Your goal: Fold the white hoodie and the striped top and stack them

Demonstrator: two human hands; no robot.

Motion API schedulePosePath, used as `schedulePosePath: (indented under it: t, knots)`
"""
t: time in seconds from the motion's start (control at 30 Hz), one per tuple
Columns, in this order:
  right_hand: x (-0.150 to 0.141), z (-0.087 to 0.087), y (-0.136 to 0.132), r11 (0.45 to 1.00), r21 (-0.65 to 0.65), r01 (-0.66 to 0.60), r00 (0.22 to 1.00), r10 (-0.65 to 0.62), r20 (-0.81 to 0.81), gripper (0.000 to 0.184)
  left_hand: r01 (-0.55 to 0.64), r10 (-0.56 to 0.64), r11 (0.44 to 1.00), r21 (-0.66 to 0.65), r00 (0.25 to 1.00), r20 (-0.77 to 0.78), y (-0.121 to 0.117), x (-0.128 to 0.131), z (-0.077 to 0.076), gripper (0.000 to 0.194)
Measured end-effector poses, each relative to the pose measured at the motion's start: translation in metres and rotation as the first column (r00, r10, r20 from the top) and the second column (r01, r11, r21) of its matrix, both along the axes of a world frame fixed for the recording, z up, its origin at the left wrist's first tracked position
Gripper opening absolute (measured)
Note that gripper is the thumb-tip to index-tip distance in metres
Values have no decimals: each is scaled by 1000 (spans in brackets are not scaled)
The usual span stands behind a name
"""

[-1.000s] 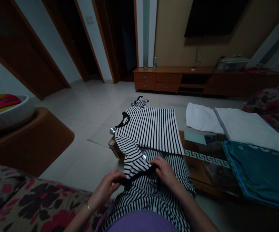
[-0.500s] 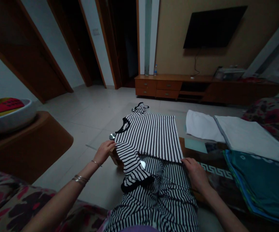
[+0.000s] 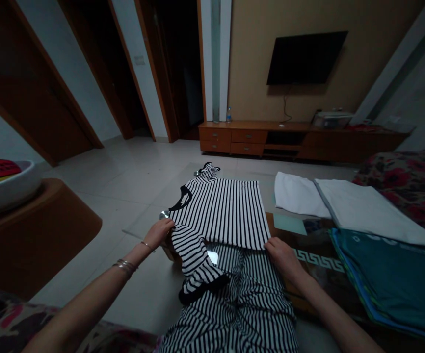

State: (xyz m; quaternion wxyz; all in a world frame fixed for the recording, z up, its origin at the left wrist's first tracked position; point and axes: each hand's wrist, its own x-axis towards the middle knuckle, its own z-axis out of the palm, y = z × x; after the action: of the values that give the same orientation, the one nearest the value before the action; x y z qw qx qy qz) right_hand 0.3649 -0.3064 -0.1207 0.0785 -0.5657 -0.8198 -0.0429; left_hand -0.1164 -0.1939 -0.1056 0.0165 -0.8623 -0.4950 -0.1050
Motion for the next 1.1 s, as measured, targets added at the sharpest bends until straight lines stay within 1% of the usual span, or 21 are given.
schedulePosePath:
  t: [0.1, 0.17, 0.3, 0.4, 0.47, 0.53, 0.6, 0.67, 0.7, 0.77, 0.83, 0.9, 1.0, 1.07, 1.1]
  knots:
    - [1, 7, -6, 995, -94, 37, 999, -39, -21, 21, 4, -3, 1000, -28, 999, 55, -9, -1, 2, 18]
    - [5, 10, -18, 984, -172, 48, 997, -58, -54, 23, 17, -8, 998, -66, 992, 127, -18, -2, 3, 18]
    - [11, 11, -54, 950, -308, 55, 991, -90, -100, 23, 64, -29, 991, -118, 962, 270, -44, -2, 4, 20]
    - [12, 12, -80, 928, -368, 61, 989, -105, -100, 25, 80, -30, 985, -151, 951, 307, -66, 1, 8, 20]
    - [13, 16, -91, 908, -415, 51, 988, -106, -111, 27, 87, -27, 980, -177, 949, 315, -77, 2, 11, 21]
    - [16, 25, -93, 877, -480, 5, 983, -94, -161, 25, 100, -27, 972, -212, 946, 324, -80, 1, 14, 23]
    - [21, 39, -80, 851, -520, -69, 966, -73, -248, 21, 104, -12, 961, -255, 942, 336, -73, -1, 16, 27]
    - [26, 53, -49, 848, -512, -141, 943, -43, -331, 20, 66, 36, 963, -262, 930, 365, -55, -2, 18, 30]
    - [27, 60, -26, 853, -492, -171, 932, -22, -362, 21, 30, 70, 968, -248, 921, 383, -40, -2, 18, 32]
    - [24, 72, 33, 865, -450, -221, 913, 21, -407, 23, -71, 151, 977, -201, 896, 418, -4, 1, 19, 35]
    - [11, 83, 105, 867, -432, -248, 899, 40, -436, 24, -183, 245, 967, -179, 863, 443, 40, 9, 18, 41]
    - [-12, 94, 182, 864, -446, -232, 900, 17, -436, 25, -284, 345, 938, -201, 825, 448, 87, 21, 18, 50]
    - [-58, 114, 290, 893, -430, -134, 925, -42, -377, 25, -363, 436, 898, -249, 807, 399, 150, 43, 17, 56]
    - [-91, 122, 350, 916, -395, -67, 933, -82, -349, 24, -397, 475, 875, -277, 816, 329, 183, 58, 16, 54]
    - [-106, 123, 375, 925, -378, -33, 933, -108, -344, 23, -416, 495, 860, -295, 819, 288, 196, 65, 15, 51]
